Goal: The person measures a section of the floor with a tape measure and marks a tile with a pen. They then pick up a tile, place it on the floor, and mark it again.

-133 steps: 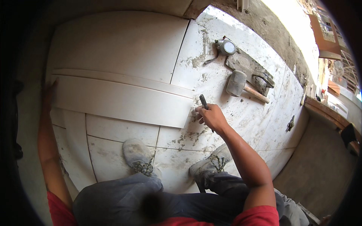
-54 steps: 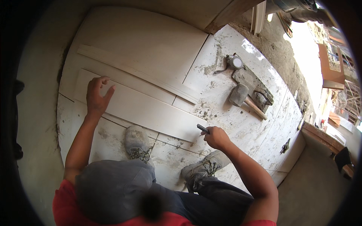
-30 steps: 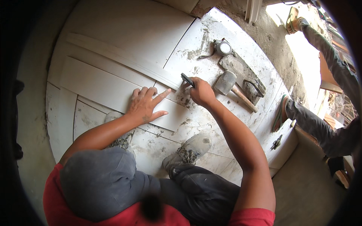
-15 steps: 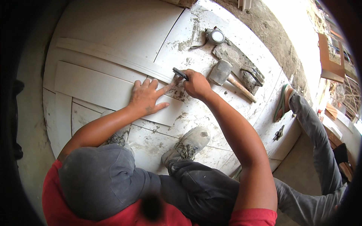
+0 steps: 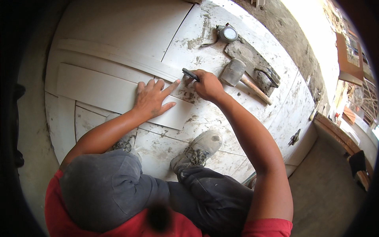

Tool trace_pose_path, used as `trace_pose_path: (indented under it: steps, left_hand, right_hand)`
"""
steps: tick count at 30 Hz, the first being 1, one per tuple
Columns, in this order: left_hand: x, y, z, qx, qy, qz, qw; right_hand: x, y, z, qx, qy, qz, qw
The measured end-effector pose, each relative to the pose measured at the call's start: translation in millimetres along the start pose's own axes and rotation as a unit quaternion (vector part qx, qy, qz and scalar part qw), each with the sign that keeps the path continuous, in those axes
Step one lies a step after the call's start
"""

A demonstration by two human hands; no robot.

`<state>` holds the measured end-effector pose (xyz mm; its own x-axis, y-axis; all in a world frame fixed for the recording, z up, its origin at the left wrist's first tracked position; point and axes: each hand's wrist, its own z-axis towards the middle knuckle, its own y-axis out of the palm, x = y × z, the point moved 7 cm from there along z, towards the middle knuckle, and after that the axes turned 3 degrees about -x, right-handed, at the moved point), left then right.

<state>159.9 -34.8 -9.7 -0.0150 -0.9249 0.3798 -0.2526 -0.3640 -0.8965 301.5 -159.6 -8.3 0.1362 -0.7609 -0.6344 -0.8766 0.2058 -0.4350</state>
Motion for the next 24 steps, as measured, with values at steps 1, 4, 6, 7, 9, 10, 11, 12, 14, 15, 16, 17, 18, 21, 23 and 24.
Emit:
trace_pose_path:
  steps: [1, 4, 6, 7, 9, 10, 11, 12, 14, 15, 16, 17, 18, 21, 23, 24]
  left_hand:
    - [0.1, 1.0, 0.2, -0.007, -0.002, 0.005, 1.000]
    - [-2.3, 0.2, -5.0, -0.009, -0.009, 0.007, 1.000]
    - [-3.4, 0.6, -7.7, -0.007, -0.013, 0.003, 1.000]
    - [-3.6, 1.4, -9.5, -0.010, -0.015, 0.000, 1.000]
    - [-3.2, 1.9, -11.0, -0.006, -0.015, -0.005, 1.000]
    - [-2.8, 1.6, -10.9, -0.001, -0.012, -0.008, 1.000]
    - [-3.3, 1.6, -10.9, -0.001, -0.011, -0.012, 1.000]
    - [-2.9, 0.5, -10.8, 0.007, -0.004, -0.004, 1.000]
    - [-2.3, 0.9, -10.7, 0.005, 0.004, 0.005, 1.000]
    - [-2.0, 0.5, -10.7, 0.009, 0.006, 0.010, 1.000]
    - [-1.5, 0.9, -10.4, 0.008, 0.008, 0.013, 1.000]
    - [-0.9, 0.0, -11.1, 0.015, 0.013, 0.013, 1.000]
    - [-1.6, 1.6, -11.6, 0.004, 0.010, 0.018, 1.000]
    - [-0.6, 3.3, -12.1, 0.005, 0.005, 0.016, 1.000]
    - [0.5, 3.1, -13.6, 0.013, -0.006, 0.003, 1.000]
    - [1.4, 2.7, -13.7, 0.015, -0.005, 0.002, 1.000]
  right_hand:
    - [0.2, 0.7, -0.3, -0.003, 0.000, 0.028, 1.000]
    - [-3.3, 0.8, 0.7, 0.013, -0.040, -0.021, 0.999]
    - [-0.5, 4.3, 3.0, 0.003, -0.042, -0.053, 0.998]
    - [1.7, 6.4, 3.1, -0.004, -0.038, -0.067, 0.997]
    - [3.4, 6.7, 3.7, 0.002, -0.039, -0.089, 0.995]
    - [2.8, 6.9, 4.3, 0.005, -0.043, -0.099, 0.994]
    - [3.7, 6.9, 4.5, 0.005, -0.035, -0.086, 0.996]
    - [4.2, 6.6, 4.2, 0.005, -0.029, -0.074, 0.997]
    - [2.4, 6.8, 3.8, 0.012, -0.034, -0.054, 0.998]
    - [0.1, 7.1, 3.7, 0.021, -0.045, -0.046, 0.998]
    - [-1.3, 7.6, 3.8, 0.028, -0.052, -0.036, 0.998]
    - [-0.7, 8.4, 4.3, 0.023, -0.049, -0.036, 0.998]
    - [1.1, 8.1, 5.1, 0.018, -0.041, -0.036, 0.998]
    - [5.6, 7.7, 7.3, 0.013, -0.032, -0.066, 0.997]
    - [6.4, 6.7, 7.8, 0.016, -0.039, -0.085, 0.995]
    - [5.2, 6.3, 8.2, 0.020, -0.047, -0.090, 0.995]
